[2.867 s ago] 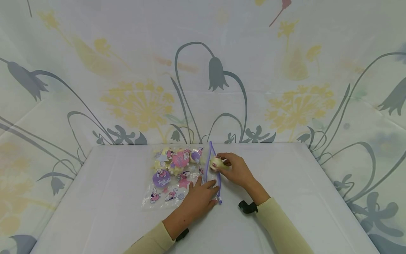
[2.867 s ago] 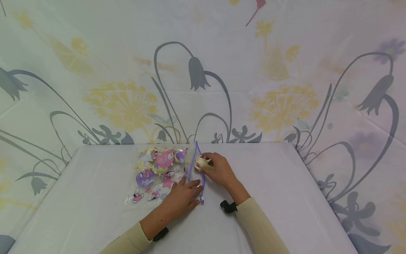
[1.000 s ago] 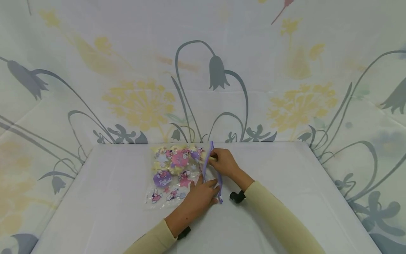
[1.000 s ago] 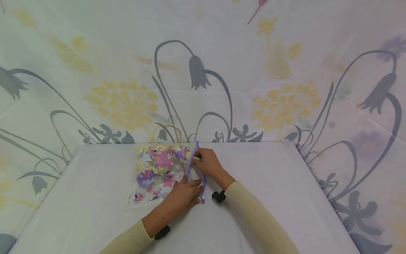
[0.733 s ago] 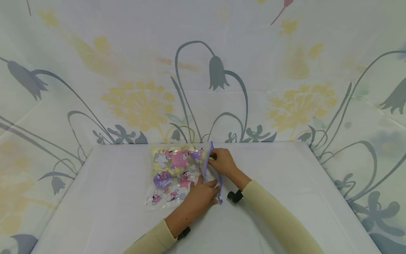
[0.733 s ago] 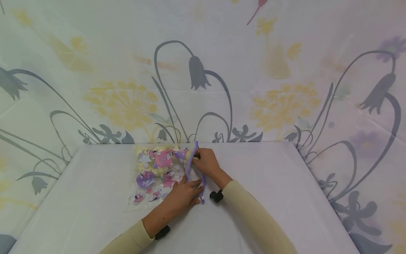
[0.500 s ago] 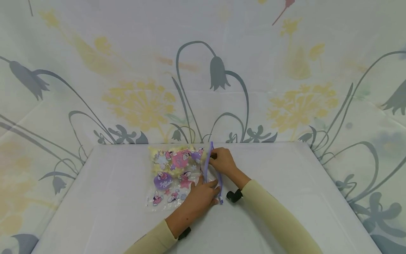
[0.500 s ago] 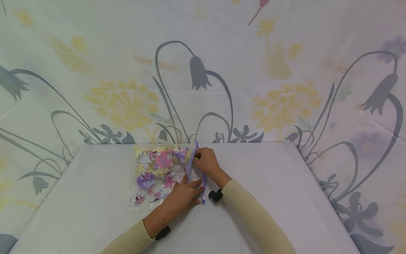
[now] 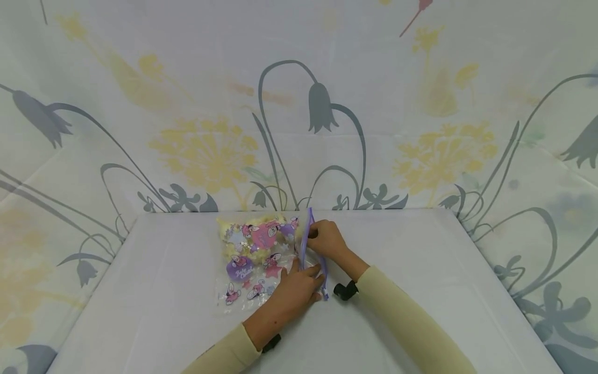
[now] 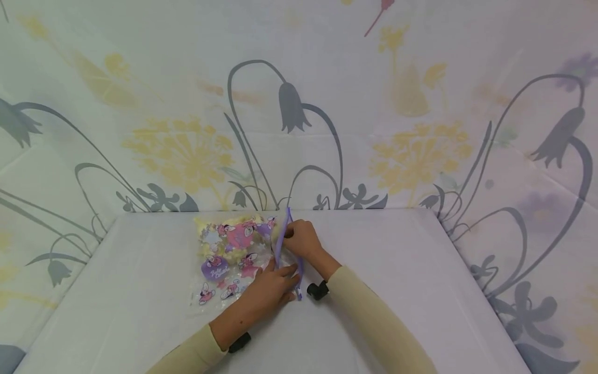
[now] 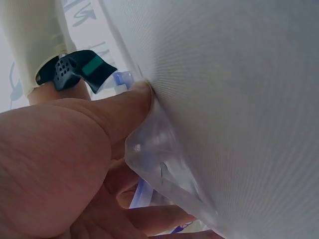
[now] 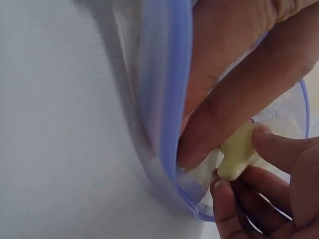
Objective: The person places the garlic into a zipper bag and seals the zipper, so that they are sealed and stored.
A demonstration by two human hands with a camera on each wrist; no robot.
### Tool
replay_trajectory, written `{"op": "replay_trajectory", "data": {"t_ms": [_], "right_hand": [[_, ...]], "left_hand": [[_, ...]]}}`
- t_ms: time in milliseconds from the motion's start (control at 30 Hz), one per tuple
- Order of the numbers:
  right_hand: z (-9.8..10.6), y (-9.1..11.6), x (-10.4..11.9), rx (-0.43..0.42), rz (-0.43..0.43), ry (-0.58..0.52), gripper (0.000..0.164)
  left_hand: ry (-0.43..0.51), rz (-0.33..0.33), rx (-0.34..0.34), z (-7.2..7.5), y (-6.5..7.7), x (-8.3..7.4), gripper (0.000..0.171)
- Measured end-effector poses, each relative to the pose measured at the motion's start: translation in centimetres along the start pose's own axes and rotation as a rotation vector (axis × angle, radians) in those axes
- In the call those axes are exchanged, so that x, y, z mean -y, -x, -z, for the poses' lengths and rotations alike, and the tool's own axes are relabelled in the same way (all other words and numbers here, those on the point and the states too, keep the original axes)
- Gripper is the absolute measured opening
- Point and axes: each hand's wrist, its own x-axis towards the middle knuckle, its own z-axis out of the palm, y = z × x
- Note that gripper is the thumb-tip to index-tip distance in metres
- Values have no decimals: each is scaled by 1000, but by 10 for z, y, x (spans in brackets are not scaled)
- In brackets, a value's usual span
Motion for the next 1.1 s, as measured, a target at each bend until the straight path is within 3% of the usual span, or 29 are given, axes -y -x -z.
{"op": "replay_trajectory", "data": {"t_ms": [267,433,667,933,1100], "right_hand": [[5,4,3,87,56,-12,11],[8,6,7,106,118,6,10],[6,4,12,127,134,16,12],[-6,2,11,149,113,-5,34],[-12,2,12,159,116,2,45]], "left_hand": [[-21,2,2,1,1,0,47],[-21,-12,-3,2,1,-1,47],[-22,-16,-43,1,3,0,46],[-193,26,-127,-6,3,-9,40],[-194,24,-129,-4,7,-11,40]]}}
